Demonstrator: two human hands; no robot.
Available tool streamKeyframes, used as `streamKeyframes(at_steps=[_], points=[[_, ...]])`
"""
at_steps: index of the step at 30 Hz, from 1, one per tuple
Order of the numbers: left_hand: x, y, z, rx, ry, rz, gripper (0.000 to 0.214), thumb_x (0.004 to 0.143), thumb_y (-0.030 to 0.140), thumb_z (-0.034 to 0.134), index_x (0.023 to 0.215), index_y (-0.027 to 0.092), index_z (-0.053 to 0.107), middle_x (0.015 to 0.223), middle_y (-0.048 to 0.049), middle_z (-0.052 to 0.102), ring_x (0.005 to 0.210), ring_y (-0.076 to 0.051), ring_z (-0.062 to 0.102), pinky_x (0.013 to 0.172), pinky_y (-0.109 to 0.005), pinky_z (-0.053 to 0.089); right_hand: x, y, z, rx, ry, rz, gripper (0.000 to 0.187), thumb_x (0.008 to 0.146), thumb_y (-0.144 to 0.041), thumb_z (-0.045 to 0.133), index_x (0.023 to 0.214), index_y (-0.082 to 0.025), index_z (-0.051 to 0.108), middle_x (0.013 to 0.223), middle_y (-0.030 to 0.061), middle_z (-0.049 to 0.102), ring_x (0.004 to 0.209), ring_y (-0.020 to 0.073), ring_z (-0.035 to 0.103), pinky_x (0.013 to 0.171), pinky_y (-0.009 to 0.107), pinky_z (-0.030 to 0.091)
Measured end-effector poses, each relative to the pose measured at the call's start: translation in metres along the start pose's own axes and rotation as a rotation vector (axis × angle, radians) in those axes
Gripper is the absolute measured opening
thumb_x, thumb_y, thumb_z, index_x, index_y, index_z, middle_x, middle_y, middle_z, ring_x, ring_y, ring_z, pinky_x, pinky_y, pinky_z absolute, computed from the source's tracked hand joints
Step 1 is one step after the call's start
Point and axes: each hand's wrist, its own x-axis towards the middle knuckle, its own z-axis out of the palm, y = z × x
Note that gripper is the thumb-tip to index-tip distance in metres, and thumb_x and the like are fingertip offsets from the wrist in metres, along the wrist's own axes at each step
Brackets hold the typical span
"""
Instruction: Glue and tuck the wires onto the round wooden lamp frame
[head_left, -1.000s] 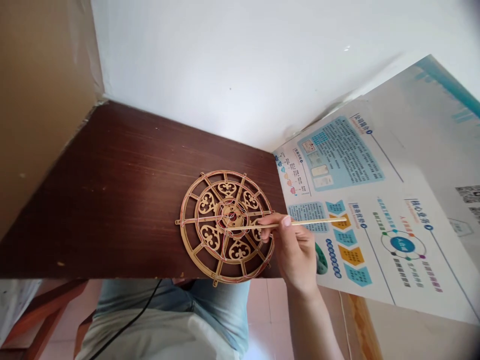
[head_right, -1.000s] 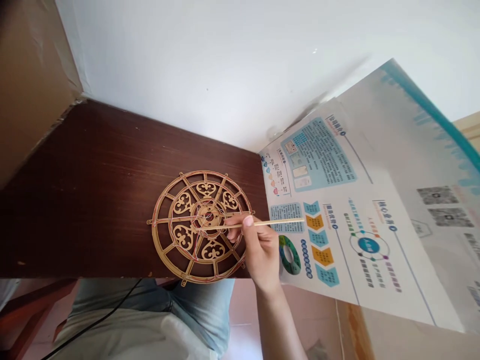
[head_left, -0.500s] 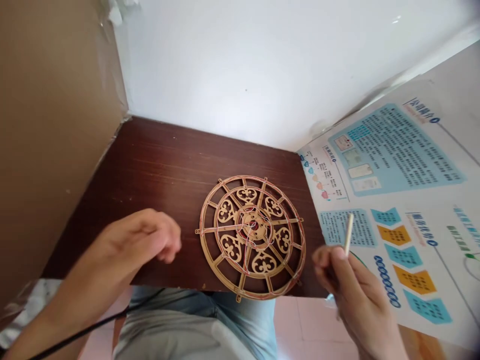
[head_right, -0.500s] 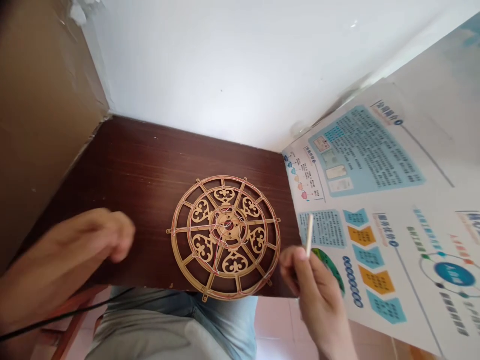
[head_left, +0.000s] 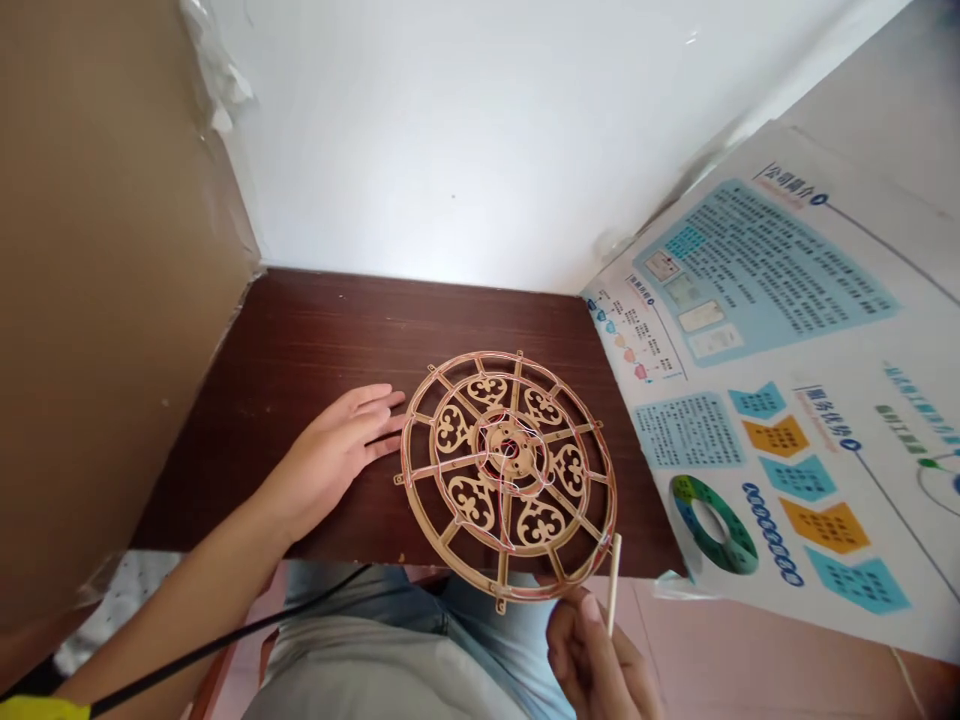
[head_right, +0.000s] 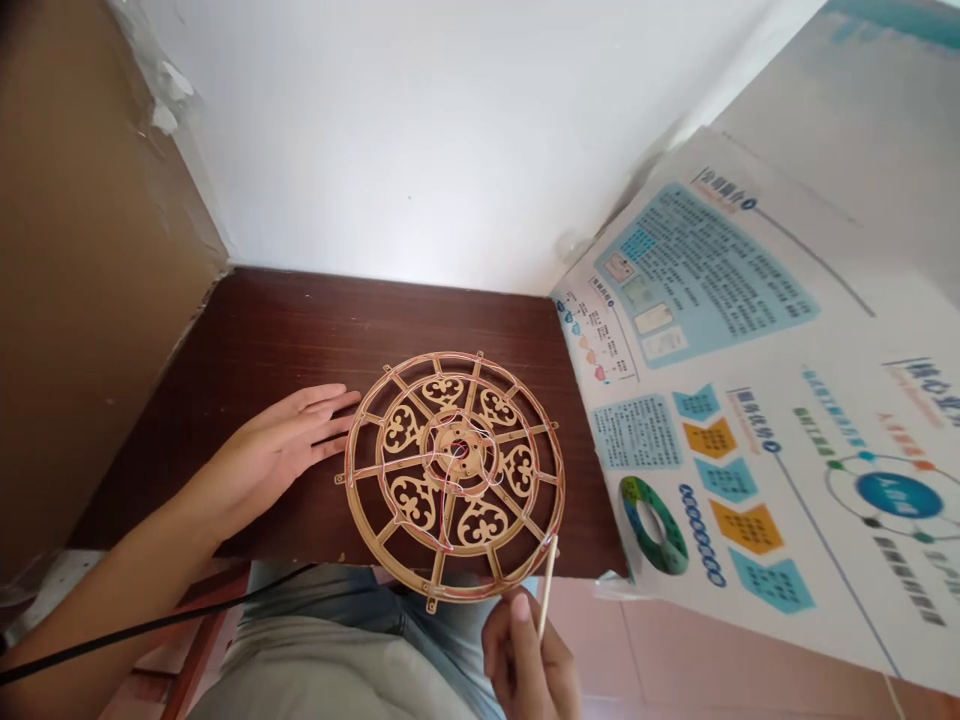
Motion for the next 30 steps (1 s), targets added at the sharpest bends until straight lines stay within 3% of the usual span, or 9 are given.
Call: streamKeyframes(at_steps=[4, 10, 13, 16, 19, 22, 25, 27, 30], points=[[-0.003, -0.008, 0.002, 0.069, -0.117, -0.038, 0.035, 0.095, 0.030, 0.078, 0.126, 0.015, 0.074, 0.114, -0.0128, 0.079, 0.109, -0.025, 0.075, 0.094, -0.035, 0.060, 0.003, 0.012, 0.002, 0.062, -0.020, -0.024, 0.049, 0.082, -0.069, 0.085, 0.103, -0.025, 0.078, 0.080, 0.0053, 0.070, 0.074, 0.0223, 0.066, 0.061, 0.028, 0.060], [-0.019, -0.012, -0.007, 0.067, -0.166, -0.012, 0.029, 0.095, 0.042, 0.079, 0.108, 0.016, 0.078, 0.090, -0.0048, 0.071, 0.086, -0.017, 0.067, 0.079, -0.026, 0.060, 0.000, -0.032, -0.004, 0.047, -0.087, -0.085, 0.048, 0.089, -0.070, 0.079, 0.084, -0.023, 0.071, 0.057, -0.0040, 0.046, 0.051, 0.0138, 0.041, 0.044, 0.025, 0.040], [-0.028, -0.017, -0.014, -0.025, -0.100, -0.025, 0.027, 0.098, 0.043, 0.075, 0.100, 0.016, 0.074, 0.086, -0.0044, 0.070, 0.081, -0.018, 0.067, 0.078, -0.029, 0.063, 0.003, -0.073, 0.008, -0.079, -0.277, -0.145, 0.056, 0.091, -0.074, 0.075, 0.081, -0.020, 0.068, 0.059, -0.0042, 0.048, 0.052, 0.0108, 0.039, 0.047, 0.023, 0.036], [-0.033, -0.022, -0.020, -0.115, 0.148, -0.014, 0.026, 0.106, 0.035, 0.061, 0.088, 0.018, 0.067, 0.088, -0.0037, 0.071, 0.079, -0.018, 0.070, 0.077, -0.031, 0.065, 0.008, -0.093, 0.021, -0.177, -0.366, -0.359, 0.053, 0.102, -0.070, 0.063, 0.097, -0.020, 0.076, 0.059, -0.0029, 0.056, 0.051, 0.0117, 0.045, 0.047, 0.023, 0.036], [-0.032, -0.025, -0.026, -0.158, 0.261, -0.002, 0.026, 0.107, 0.032, 0.058, 0.084, 0.020, 0.062, 0.090, -0.0024, 0.073, 0.074, -0.017, 0.069, 0.081, -0.031, 0.065, 0.010, -0.078, 0.020, -0.221, -0.165, -0.610, 0.050, 0.104, -0.061, 0.064, 0.076, -0.020, 0.073, 0.058, 0.0006, 0.062, 0.052, 0.0145, 0.054, 0.052, 0.028, 0.043], [-0.029, -0.025, -0.030, -0.183, 0.248, 0.134, 0.028, 0.106, 0.035, 0.063, 0.082, 0.020, 0.061, 0.089, -0.0009, 0.070, 0.085, -0.017, 0.068, 0.080, -0.025, 0.064, 0.009, -0.050, 0.003, -0.092, 0.265, -0.799, 0.053, 0.104, -0.071, 0.055, 0.084, -0.024, 0.067, 0.057, -0.0022, 0.055, 0.049, 0.0152, 0.047, 0.050, 0.031, 0.037], [-0.027, -0.024, -0.031, -0.258, 0.267, 0.256, 0.024, 0.100, 0.034, 0.073, 0.083, 0.022, 0.062, 0.084, 0.0037, 0.062, 0.087, -0.015, 0.063, 0.077, -0.022, 0.062, 0.019, -0.032, -0.024, 0.058, 0.680, -0.870, 0.040, 0.113, -0.056, 0.043, 0.085, -0.028, 0.047, 0.062, -0.0066, 0.043, 0.050, 0.0137, 0.035, 0.050, 0.029, 0.027], [-0.024, -0.023, -0.033, -0.302, 0.294, 0.272, 0.021, 0.096, 0.031, 0.077, 0.083, 0.023, 0.063, 0.081, 0.0052, 0.059, 0.081, -0.015, 0.058, 0.076, -0.023, 0.062, 0.032, -0.028, -0.040, 0.088, 0.771, -0.808, 0.034, 0.110, -0.052, 0.052, 0.088, -0.028, 0.042, 0.065, -0.0093, 0.037, 0.049, 0.0119, 0.029, 0.049, 0.027, 0.023], [-0.021, -0.024, -0.037, -0.319, 0.298, 0.284, 0.020, 0.091, 0.031, 0.081, 0.083, 0.023, 0.064, 0.082, 0.0050, 0.058, 0.076, -0.015, 0.054, 0.070, -0.023, 0.059, 0.055, -0.024, -0.052, 0.047, 0.674, -0.659, 0.041, 0.104, -0.065, 0.058, 0.092, -0.027, 0.050, 0.060, -0.0124, 0.031, 0.047, 0.0103, 0.027, 0.047, 0.026, 0.021]])
